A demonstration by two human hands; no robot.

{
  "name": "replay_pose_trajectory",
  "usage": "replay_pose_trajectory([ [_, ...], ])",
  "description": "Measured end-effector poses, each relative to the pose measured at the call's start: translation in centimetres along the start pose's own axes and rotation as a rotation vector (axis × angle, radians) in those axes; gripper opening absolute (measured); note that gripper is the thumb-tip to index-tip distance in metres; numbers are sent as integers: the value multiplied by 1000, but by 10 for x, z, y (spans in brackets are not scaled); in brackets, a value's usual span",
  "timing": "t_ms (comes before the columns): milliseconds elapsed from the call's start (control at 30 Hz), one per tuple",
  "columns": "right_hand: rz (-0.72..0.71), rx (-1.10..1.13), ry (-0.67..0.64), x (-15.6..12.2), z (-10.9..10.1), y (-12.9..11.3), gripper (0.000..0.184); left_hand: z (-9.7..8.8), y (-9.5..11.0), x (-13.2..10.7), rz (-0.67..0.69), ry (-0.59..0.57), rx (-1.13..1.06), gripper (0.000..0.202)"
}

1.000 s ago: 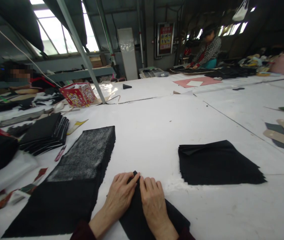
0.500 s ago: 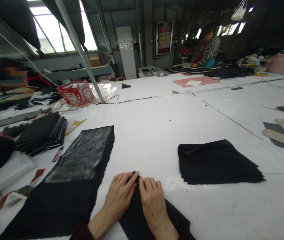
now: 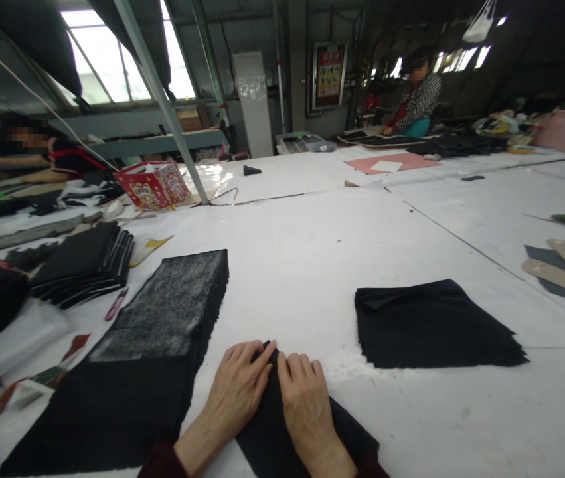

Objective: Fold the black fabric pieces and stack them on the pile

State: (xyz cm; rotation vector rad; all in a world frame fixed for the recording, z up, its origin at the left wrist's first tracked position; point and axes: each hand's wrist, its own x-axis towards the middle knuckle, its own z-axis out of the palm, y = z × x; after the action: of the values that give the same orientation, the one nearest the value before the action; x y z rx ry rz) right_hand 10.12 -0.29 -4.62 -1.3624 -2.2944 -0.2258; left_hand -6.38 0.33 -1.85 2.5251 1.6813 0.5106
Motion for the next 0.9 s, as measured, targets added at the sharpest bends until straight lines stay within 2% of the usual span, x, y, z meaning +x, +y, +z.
replay_pose_trajectory([
  [133, 6, -1, -7, -1, 0, 0, 34, 2, -3, -4, -16, 79, -37, 44],
  [233, 10, 3, -17, -1, 0, 0, 36, 1, -4, -7, 19, 125, -84, 35],
  [400, 7, -1, -8, 0, -1, 0, 37, -4, -2, -9, 105, 72, -99, 36],
  [633, 7, -14, 12, 0, 0, 0, 36, -8, -1, -8, 74, 40, -67, 28],
  [900, 11, -20, 15, 0, 0, 0, 36, -6, 0, -9, 87, 39, -62, 35],
])
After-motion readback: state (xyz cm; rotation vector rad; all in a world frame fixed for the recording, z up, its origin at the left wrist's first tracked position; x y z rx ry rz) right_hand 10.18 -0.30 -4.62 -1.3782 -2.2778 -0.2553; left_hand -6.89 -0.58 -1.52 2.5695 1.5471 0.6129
